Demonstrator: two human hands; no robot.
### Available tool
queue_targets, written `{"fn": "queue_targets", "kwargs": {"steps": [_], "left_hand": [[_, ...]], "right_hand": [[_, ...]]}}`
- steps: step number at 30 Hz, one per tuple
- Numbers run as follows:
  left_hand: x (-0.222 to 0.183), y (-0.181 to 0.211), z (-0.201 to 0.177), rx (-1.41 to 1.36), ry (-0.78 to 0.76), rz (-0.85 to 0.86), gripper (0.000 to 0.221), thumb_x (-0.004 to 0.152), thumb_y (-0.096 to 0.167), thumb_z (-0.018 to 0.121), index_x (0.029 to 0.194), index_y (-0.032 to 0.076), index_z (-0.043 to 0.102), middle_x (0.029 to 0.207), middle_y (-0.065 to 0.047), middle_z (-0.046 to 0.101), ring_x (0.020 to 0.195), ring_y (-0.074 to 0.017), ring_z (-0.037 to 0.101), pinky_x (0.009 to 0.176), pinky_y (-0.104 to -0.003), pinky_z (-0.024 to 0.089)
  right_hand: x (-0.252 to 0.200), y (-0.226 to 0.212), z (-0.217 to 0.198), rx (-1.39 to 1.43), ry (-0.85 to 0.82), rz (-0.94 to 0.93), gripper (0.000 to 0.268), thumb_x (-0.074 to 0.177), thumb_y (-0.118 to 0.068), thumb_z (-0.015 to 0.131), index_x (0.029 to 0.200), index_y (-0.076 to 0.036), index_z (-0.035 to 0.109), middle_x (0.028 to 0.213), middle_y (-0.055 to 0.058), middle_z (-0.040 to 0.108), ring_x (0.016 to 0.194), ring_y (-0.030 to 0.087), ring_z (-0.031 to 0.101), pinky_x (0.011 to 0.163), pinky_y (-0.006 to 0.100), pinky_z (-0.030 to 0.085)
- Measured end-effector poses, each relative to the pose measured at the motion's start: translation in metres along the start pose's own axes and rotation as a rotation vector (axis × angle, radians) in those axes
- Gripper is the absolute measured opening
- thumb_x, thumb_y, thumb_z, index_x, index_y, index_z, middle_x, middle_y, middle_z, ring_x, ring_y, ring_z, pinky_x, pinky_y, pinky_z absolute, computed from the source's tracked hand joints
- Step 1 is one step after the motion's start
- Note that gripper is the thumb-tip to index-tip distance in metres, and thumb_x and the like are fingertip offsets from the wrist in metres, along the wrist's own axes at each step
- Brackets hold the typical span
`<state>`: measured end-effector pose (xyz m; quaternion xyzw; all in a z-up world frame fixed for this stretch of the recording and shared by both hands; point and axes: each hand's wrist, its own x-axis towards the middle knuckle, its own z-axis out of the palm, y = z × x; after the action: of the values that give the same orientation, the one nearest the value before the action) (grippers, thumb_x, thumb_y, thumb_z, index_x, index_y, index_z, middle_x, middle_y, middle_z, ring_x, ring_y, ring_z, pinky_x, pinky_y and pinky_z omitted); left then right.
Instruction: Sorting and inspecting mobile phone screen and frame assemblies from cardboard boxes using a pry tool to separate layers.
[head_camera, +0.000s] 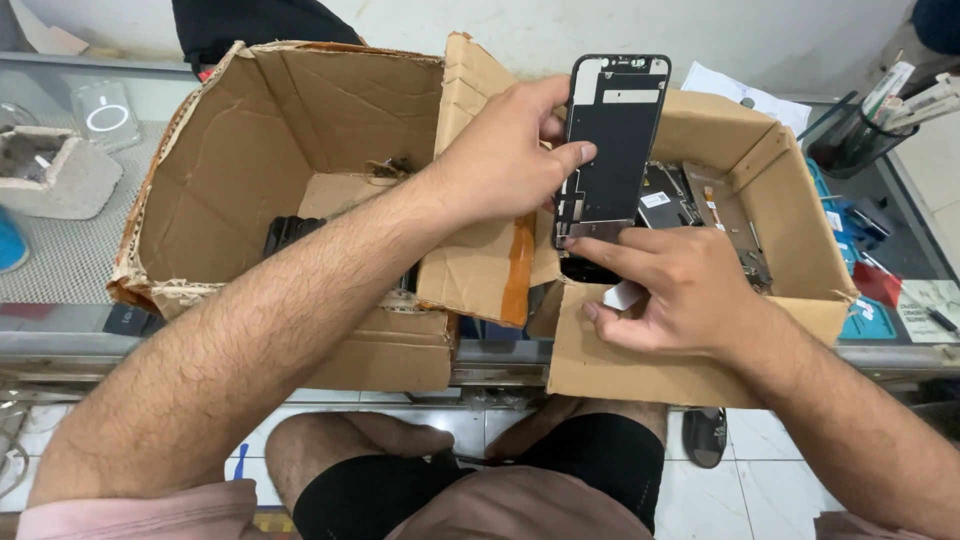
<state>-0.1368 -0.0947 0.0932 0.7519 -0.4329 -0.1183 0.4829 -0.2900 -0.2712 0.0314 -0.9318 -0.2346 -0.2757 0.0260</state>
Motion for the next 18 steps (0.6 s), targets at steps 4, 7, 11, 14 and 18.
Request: {"fn": "queue_targets", "kwargs": {"steps": [4, 7, 11, 14, 18], "left_hand": [[-0.001, 0.0, 0.0, 0.0, 0.009, 0.001, 0.024, 0.094, 0.013, 0.065, 0.117, 0.019, 0.066, 0.094, 0.005, 0.077, 0.079, -0.0091, 0.074, 0.071, -0.027, 0.061], [-0.006, 0.008, -0.002, -0.054, -0.008, -0.062, 0.027, 0.096, 0.013, 0.064, 0.122, 0.019, 0.065, 0.09, 0.005, 0.075, 0.075, -0.011, 0.075, 0.063, -0.027, 0.063], [-0.007, 0.012, -0.001, -0.228, -0.067, -0.096, 0.027, 0.097, 0.01, 0.06, 0.125, 0.013, 0.059, 0.095, -0.002, 0.08, 0.077, -0.0193, 0.084, 0.054, -0.029, 0.072], [-0.011, 0.019, -0.003, -0.147, -0.07, -0.071, 0.019, 0.099, 0.015, 0.063, 0.118, 0.013, 0.062, 0.079, 0.001, 0.077, 0.06, -0.0108, 0.074, 0.053, -0.024, 0.068], [-0.035, 0.017, -0.011, 0.269, 0.163, 0.194, 0.048, 0.096, 0.042, 0.066, 0.13, 0.009, 0.057, 0.105, -0.008, 0.079, 0.087, -0.0184, 0.075, 0.078, -0.034, 0.058]], "right_hand": [[0.0, 0.002, -0.009, 0.176, 0.159, 0.164, 0.03, 0.089, -0.013, 0.073, 0.119, -0.009, 0.074, 0.071, 0.001, 0.056, 0.062, 0.015, 0.051, 0.06, 0.03, 0.042], [0.004, 0.004, -0.012, 0.246, 0.286, 0.449, 0.022, 0.098, -0.004, 0.074, 0.12, -0.002, 0.071, 0.085, 0.004, 0.06, 0.059, 0.01, 0.041, 0.059, 0.026, 0.036], [0.001, 0.027, 0.0, 0.615, 0.234, 0.718, 0.033, 0.102, -0.011, 0.07, 0.132, 0.002, 0.065, 0.105, 0.01, 0.072, 0.084, 0.01, 0.064, 0.078, 0.022, 0.057], [0.004, 0.029, -0.01, 0.717, 0.166, 0.771, 0.018, 0.1, -0.014, 0.071, 0.115, -0.003, 0.071, 0.107, 0.004, 0.075, 0.093, 0.01, 0.07, 0.086, 0.022, 0.058], [-0.011, 0.043, -0.04, 0.578, 0.219, 0.802, 0.014, 0.103, -0.007, 0.071, 0.116, -0.002, 0.072, 0.102, 0.007, 0.073, 0.089, 0.014, 0.068, 0.084, 0.027, 0.057]]}}
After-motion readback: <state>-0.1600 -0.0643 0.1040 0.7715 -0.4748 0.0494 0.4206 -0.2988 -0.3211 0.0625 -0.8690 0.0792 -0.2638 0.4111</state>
